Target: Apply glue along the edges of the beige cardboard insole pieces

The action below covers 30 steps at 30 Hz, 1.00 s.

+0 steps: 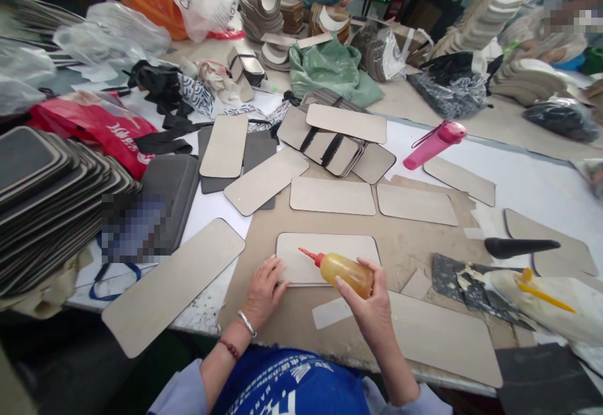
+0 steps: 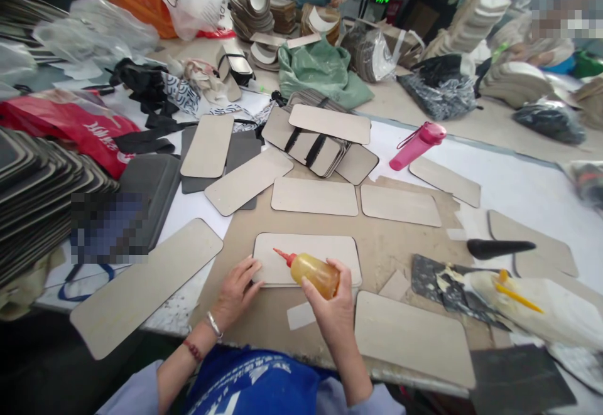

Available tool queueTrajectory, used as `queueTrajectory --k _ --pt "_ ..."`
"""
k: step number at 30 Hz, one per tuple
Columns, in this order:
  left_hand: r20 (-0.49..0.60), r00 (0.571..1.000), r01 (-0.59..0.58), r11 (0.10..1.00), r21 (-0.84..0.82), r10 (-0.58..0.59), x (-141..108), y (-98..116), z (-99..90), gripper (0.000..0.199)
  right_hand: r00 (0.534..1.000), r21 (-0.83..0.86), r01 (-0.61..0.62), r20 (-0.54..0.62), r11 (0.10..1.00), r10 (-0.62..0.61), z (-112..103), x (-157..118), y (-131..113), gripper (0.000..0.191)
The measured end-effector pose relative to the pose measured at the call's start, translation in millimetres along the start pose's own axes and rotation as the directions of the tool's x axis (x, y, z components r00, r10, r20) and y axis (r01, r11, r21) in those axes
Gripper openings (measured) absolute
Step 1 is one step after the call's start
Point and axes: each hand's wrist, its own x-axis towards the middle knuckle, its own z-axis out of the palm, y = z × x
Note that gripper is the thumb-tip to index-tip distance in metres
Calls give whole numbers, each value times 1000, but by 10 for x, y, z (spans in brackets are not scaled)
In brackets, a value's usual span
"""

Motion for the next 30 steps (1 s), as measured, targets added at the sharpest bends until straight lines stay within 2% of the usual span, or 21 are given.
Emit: queueTrajectory --k 3,6,10,13,15,17,19,21,24,27,30 --pt "48 988 -152 986 71 149 47 -133 -12 28 995 -85 95 7 992 -95 153 46 -31 52" --pt "79 972 -227 971 72 222 93 -202 -24 27 995 -136 98 -12 986 -100 254 83 -60 49" --pt "71 974 -221 974 48 217 133 -276 -15 23 998 -71 -49 -43 996 46 341 110 -141 48" --pt "89 975 -207 978 28 204 164 -322 -9 19 969 80 -241 -42 967 245 393 120 -205 53" --pt "126 970 -213 977 15 209 193 -349 -21 19 910 242 -405 17 882 414 410 118 -227 57" --pt "166 959 -235 972 2 232 227 -376 -44 20 831 395 -544 138 740 538 409 96 -226 59" --pt "195 942 -274 962 -20 272 262 -409 -69 21 775 495 -617 248 612 581 405 45 -214 56" --pt "221 923 -309 949 -65 315 293 -453 -88 23 760 532 -635 302 560 576 414 -30 -205 53" --pt "262 896 -330 933 -143 357 327 -530 -102 27 800 519 -590 275 618 533 458 -139 -218 51" --pt "283 877 -351 920 -174 388 345 -586 -114 29 857 466 -483 79 742 508 491 -188 -252 51" --pt "294 865 -376 914 -154 406 345 -593 -131 28 902 279 -374 -111 884 417 488 -170 -281 51"
